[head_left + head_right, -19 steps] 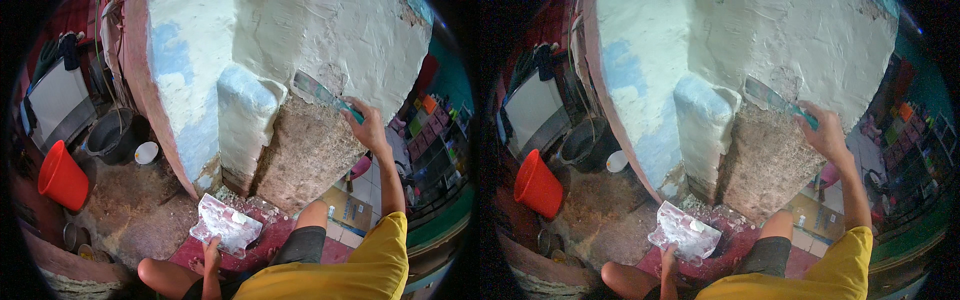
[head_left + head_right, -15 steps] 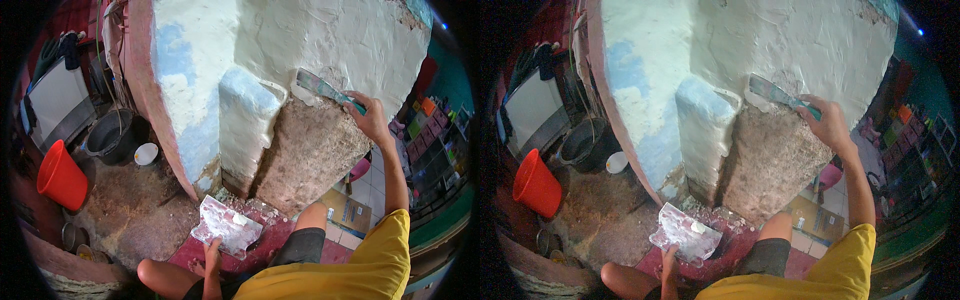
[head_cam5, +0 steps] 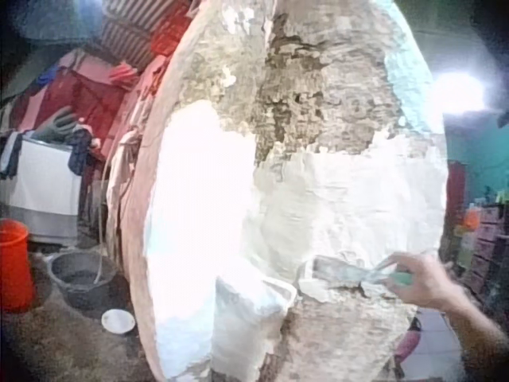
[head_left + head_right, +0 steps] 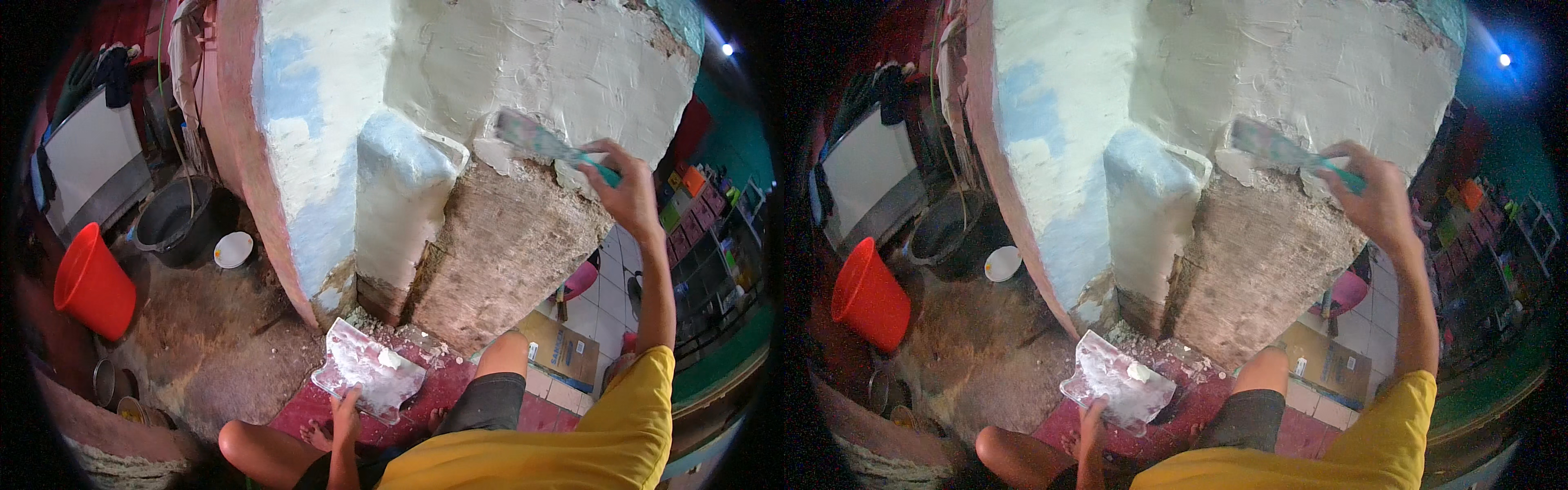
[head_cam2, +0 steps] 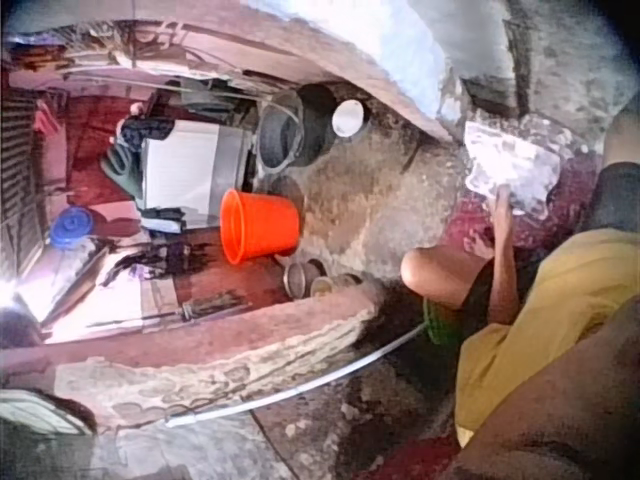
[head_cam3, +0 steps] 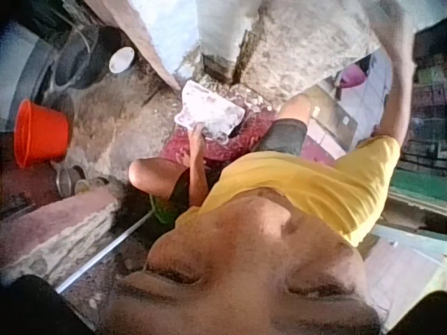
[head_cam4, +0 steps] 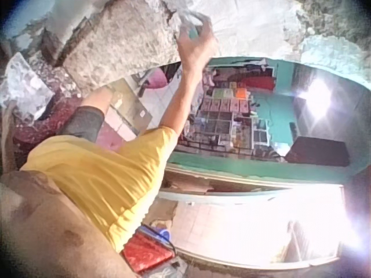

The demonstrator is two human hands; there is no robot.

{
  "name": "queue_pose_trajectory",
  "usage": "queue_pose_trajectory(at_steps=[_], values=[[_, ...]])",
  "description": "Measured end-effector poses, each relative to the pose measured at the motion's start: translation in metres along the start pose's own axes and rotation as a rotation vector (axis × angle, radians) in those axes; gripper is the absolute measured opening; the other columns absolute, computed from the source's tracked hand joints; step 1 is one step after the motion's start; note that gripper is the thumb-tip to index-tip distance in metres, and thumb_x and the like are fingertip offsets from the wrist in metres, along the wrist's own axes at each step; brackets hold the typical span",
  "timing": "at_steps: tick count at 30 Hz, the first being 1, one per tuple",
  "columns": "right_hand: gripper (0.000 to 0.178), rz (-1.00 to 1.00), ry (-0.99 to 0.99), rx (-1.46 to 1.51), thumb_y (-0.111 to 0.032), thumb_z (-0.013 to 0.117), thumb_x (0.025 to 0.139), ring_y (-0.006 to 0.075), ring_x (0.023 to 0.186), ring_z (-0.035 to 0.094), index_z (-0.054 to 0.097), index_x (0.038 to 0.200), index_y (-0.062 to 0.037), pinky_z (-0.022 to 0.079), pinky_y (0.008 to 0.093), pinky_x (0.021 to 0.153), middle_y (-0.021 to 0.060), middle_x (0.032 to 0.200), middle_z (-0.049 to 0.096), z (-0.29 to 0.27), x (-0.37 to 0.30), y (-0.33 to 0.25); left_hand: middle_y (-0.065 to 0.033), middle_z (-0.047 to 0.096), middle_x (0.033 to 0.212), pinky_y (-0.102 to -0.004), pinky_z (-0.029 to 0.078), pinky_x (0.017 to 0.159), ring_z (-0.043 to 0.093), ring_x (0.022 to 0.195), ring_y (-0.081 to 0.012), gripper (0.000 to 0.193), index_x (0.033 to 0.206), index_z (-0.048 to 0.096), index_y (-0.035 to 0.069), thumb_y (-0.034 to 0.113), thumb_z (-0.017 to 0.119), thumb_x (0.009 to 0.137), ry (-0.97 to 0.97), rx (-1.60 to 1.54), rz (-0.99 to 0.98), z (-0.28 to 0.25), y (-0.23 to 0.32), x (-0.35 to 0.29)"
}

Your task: The person applies plaster compound to a rough wall using a putty knife and a large spreader.

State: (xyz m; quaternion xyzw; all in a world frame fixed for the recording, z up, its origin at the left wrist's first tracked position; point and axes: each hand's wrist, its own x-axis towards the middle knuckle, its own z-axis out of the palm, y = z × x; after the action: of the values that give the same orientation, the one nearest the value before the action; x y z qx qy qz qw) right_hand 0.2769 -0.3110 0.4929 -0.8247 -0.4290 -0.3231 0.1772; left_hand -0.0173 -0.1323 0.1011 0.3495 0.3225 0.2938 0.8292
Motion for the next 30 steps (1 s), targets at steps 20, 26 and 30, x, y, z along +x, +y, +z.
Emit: queue_pose_trajectory(at_steps=[20,26,30], values=[[0.018,-0.056,0.108,0.012,-0.014,0.066,0.077,0.0199,0.054,0.058,0.064,0.094,-0.0068,0.045,0.03,0.056,0.014,0.066,0.062,0.021,0.005,0.011,-0.0061,0.053,0.109,-0.0316,0.036,0.089,0.049,0.1,-0.018,0.04,0.117,0.046,0.0,0.008,0.058,0.08,-0.105,0.012,-0.079,-0.011,-0.01,0.01],[0.02,-0.014,0.184,0.025,-0.015,0.066,0.078,0.0178,0.056,0.06,0.064,0.096,-0.0076,0.045,0.0295,0.056,0.0126,0.069,0.063,0.004,0.011,0.033,-0.0068,0.053,0.109,-0.0326,0.037,0.088,0.05,0.099,-0.0192,0.041,0.117,0.045,0.0,0.008,0.059,0.079,-0.031,-0.051,-0.009,-0.005,-0.011,0.005],[0.02,0.067,0.189,-0.045,-0.011,0.066,0.078,0.0094,0.057,0.056,0.064,0.097,-0.0052,0.044,0.0261,0.056,0.0095,0.071,0.064,-0.014,0.005,0.029,-0.007,0.053,0.109,-0.0325,0.037,0.088,0.05,0.099,-0.019,0.04,0.116,0.045,0.0,0.007,0.058,0.079,0.038,-0.057,-0.034,-0.005,-0.006,-0.001]])
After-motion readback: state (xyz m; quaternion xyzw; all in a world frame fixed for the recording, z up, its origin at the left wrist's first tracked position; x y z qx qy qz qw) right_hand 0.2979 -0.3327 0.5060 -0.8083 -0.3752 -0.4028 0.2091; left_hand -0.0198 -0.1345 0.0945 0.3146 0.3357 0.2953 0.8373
